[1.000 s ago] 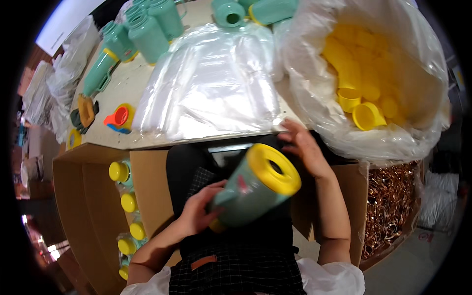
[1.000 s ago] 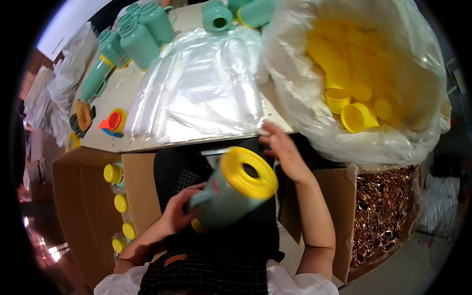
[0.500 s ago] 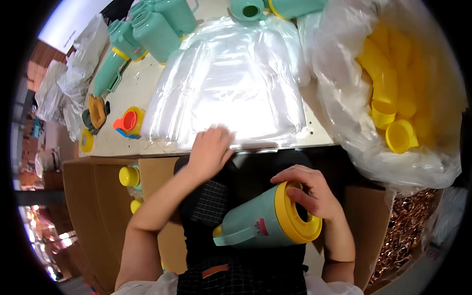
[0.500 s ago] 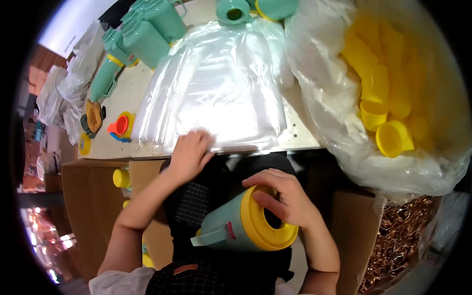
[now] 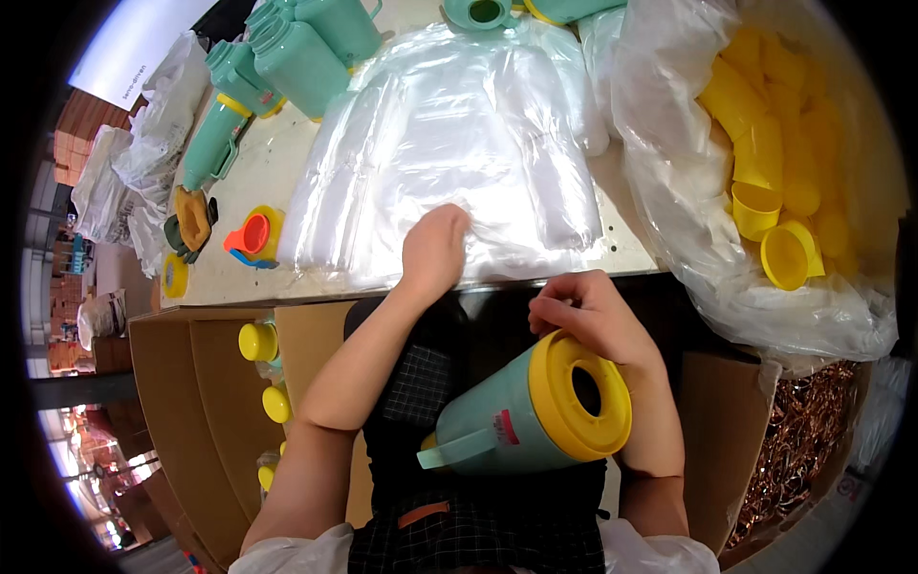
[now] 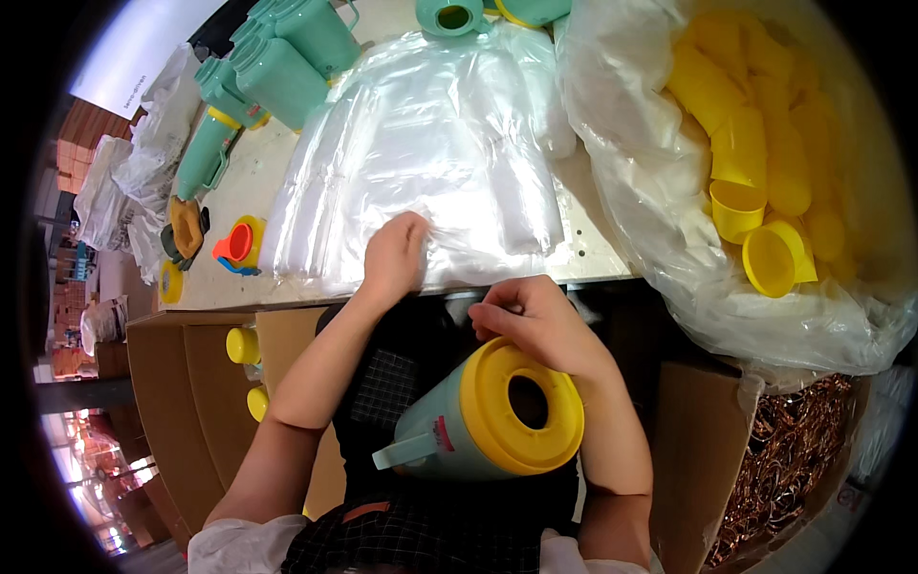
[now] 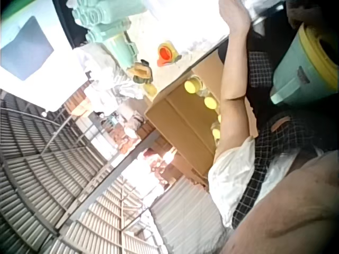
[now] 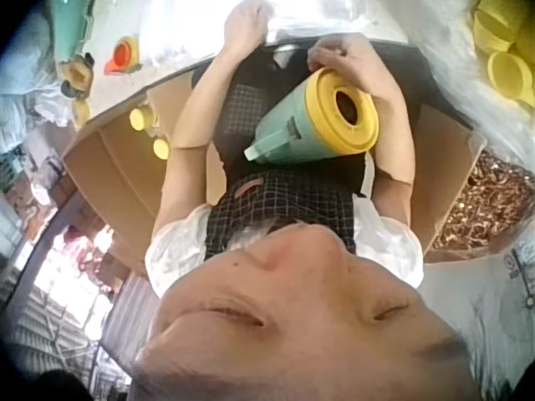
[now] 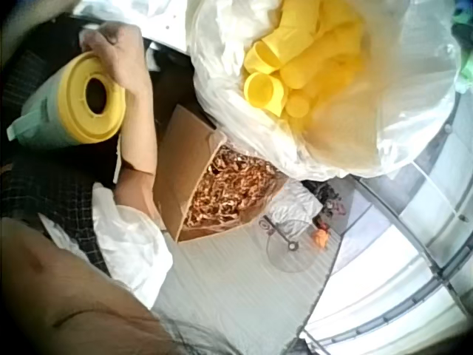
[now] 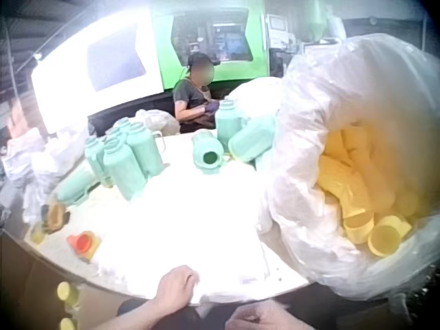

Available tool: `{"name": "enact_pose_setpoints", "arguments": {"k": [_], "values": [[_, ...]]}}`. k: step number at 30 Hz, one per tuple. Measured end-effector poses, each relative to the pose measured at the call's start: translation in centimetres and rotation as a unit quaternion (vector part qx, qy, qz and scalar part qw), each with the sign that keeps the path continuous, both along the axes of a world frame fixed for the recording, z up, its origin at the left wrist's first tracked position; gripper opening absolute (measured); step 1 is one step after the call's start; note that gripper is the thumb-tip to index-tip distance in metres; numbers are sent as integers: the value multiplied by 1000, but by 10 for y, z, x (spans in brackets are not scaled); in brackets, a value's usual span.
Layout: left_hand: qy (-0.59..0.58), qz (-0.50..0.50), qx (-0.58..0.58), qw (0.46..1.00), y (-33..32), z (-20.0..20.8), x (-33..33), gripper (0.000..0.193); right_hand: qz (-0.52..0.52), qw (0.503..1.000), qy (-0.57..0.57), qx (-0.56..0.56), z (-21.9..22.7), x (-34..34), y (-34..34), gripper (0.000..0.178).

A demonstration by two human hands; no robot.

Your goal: The person assembles teal plastic pitchers by inserting copper wire rings into the necks and screwing on yellow lids. The person then places the completed pitchers into a cardboard box. The process is repeated for multiple units.

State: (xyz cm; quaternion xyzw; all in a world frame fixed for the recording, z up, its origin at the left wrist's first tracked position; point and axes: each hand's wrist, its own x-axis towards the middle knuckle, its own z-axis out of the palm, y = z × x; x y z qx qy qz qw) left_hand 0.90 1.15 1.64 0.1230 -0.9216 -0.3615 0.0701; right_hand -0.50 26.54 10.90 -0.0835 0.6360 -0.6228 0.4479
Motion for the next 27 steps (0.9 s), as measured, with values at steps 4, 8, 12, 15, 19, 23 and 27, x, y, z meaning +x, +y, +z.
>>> {"name": "enact_pose_setpoints", "arguments": {"k": [4, 8, 12, 15, 19, 23, 27], "values": [[-19, 20, 492, 870, 22, 27, 0, 27, -135, 970, 188, 80, -27, 2, -14, 17], [31, -28, 578, 815, 64, 60, 39, 27, -215, 968, 128, -21, -32, 5, -9, 26], [-5, -92, 399, 912, 69, 56, 64, 16, -120, 987, 98, -46, -8, 17, -10, 27], [79, -3, 638, 766, 63, 68, 67, 23, -223, 949, 222, 19, -35, 13, 21, 25], [5, -163, 578, 800, 28, 87, 84, 13, -575, 770, -95, -259, -81, 2, 62, 11], [86, -68, 375, 921, 29, 69, 101, 23, -509, 796, 328, -3, -67, 81, 25, 20], [140, -170, 157, 963, 23, 120, 188, 65, -396, 822, 409, 13, -80, 171, 4, 52]]}}
